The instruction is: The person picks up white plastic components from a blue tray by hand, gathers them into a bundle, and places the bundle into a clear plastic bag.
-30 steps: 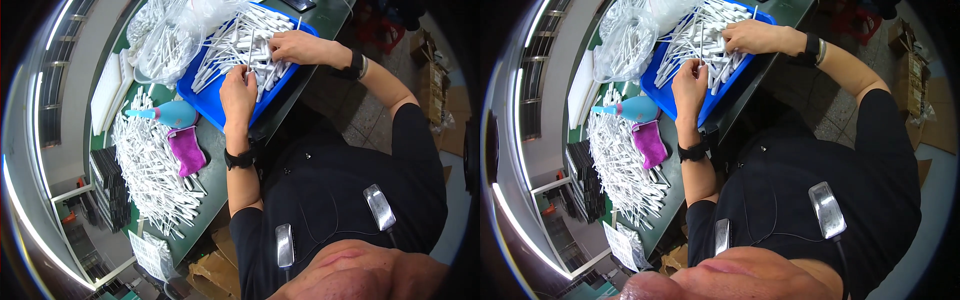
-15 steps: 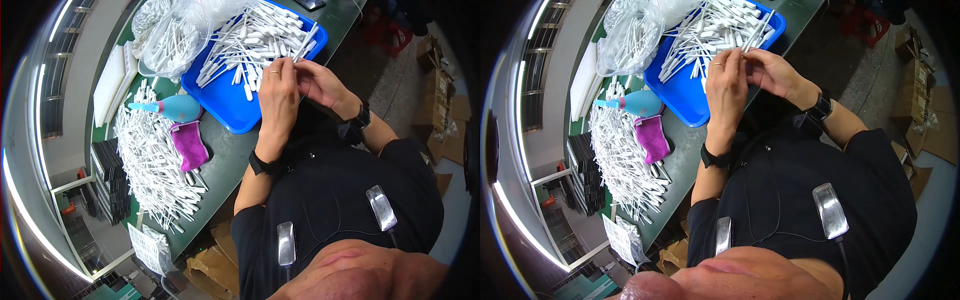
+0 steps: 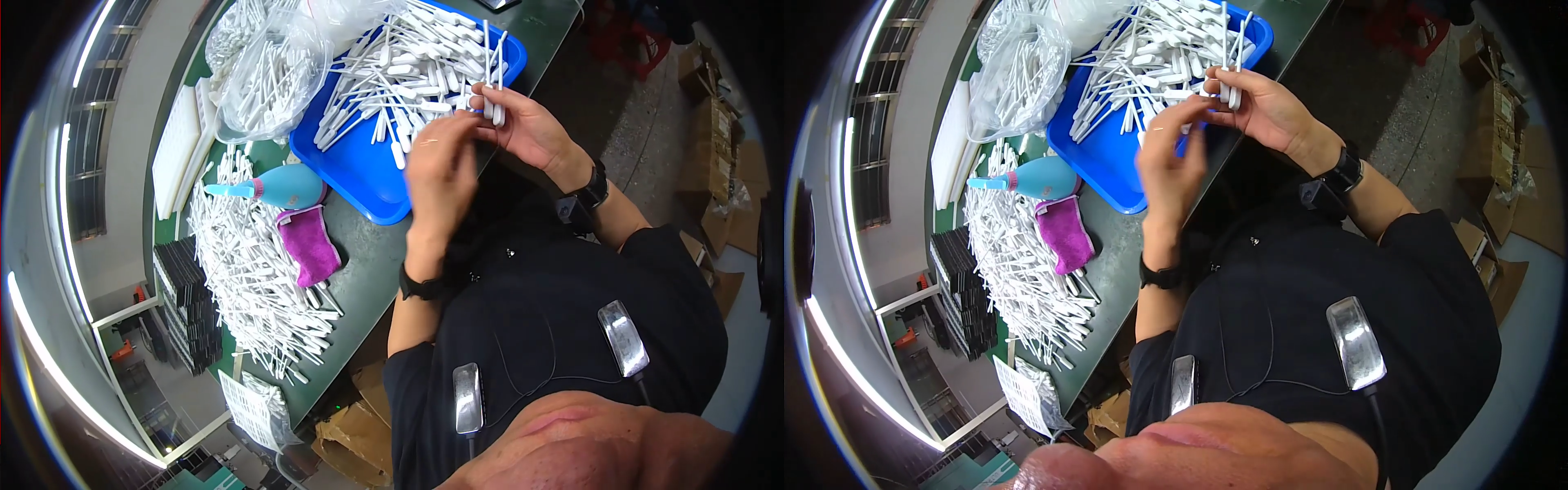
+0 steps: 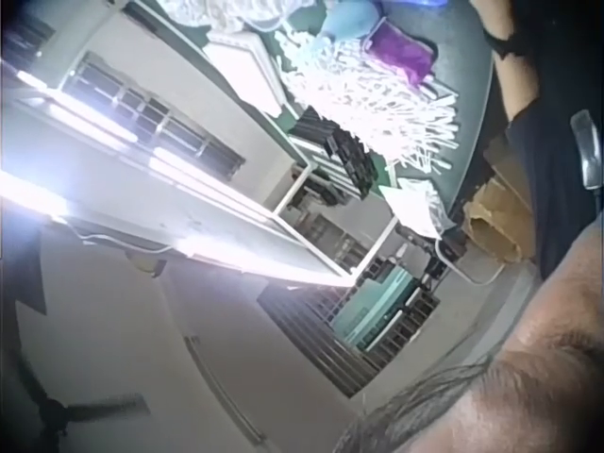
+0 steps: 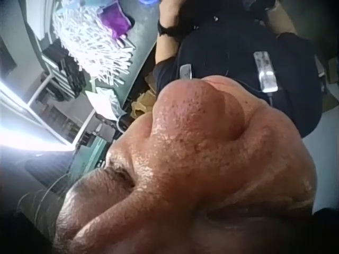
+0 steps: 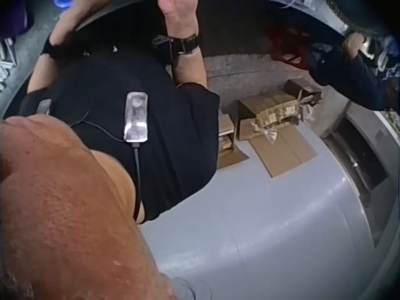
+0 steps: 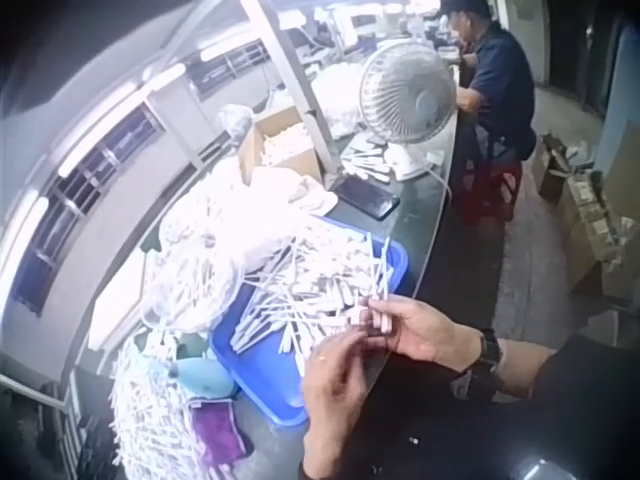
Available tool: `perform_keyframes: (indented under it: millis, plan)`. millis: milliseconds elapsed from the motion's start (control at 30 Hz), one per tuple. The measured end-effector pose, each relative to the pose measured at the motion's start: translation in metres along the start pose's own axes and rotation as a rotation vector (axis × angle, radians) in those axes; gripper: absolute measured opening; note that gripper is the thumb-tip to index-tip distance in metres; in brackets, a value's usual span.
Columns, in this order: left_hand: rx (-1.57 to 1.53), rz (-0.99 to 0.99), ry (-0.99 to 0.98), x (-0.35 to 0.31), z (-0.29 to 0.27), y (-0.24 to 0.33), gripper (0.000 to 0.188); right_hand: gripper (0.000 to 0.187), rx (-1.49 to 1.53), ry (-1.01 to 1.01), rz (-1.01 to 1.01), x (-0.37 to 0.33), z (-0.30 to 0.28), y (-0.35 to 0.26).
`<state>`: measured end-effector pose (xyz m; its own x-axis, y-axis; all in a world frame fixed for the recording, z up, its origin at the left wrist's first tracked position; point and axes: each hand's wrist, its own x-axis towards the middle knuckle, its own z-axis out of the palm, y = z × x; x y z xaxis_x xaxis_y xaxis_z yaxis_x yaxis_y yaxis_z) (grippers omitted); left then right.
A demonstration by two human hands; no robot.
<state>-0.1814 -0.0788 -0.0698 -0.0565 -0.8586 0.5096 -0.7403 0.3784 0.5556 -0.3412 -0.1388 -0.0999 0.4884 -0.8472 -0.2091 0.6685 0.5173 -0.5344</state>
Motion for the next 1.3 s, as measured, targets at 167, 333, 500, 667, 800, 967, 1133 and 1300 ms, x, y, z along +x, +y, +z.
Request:
perform_keyframes:
  millis: [167,333,500,667,800,967,1133,1300]
  plan:
    - [0.419,-0.273,-0.218,-0.004,-0.022,-0.035,0.015,0.021,0.179,-0.255,0.046,0.004,-0.012,-0.006]
    - [0.429,-0.321,-0.392,-0.003,-0.024,-0.051,0.025,0.020,0.008,-0.007,0.024,-0.007,0.004,0.000]
    - [0.445,-0.386,-0.385,-0.002,-0.024,-0.057,0.031,0.022,-0.043,0.006,0.082,-0.010,0.006,0.013]
    - [0.300,-0.469,-0.460,0.007,-0.018,-0.053,0.032,0.027,-0.024,-0.048,0.089,-0.009,0.005,0.019]
    - [0.330,-0.538,-0.508,0.008,-0.033,-0.047,0.033,0.031,-0.093,-0.028,0.106,-0.016,0.017,0.019]
    - [0.159,-0.565,-0.425,0.008,-0.052,-0.008,0.035,0.033,-0.135,-0.080,0.192,-0.016,0.025,0.026]
    - [0.302,-0.317,-0.248,-0.002,-0.019,0.012,0.024,0.035,-0.142,-0.058,0.232,-0.009,0.015,0.034]
    - [0.377,-0.179,-0.244,-0.005,-0.018,0.014,0.021,0.033,-0.146,-0.098,0.223,-0.008,0.019,0.031]
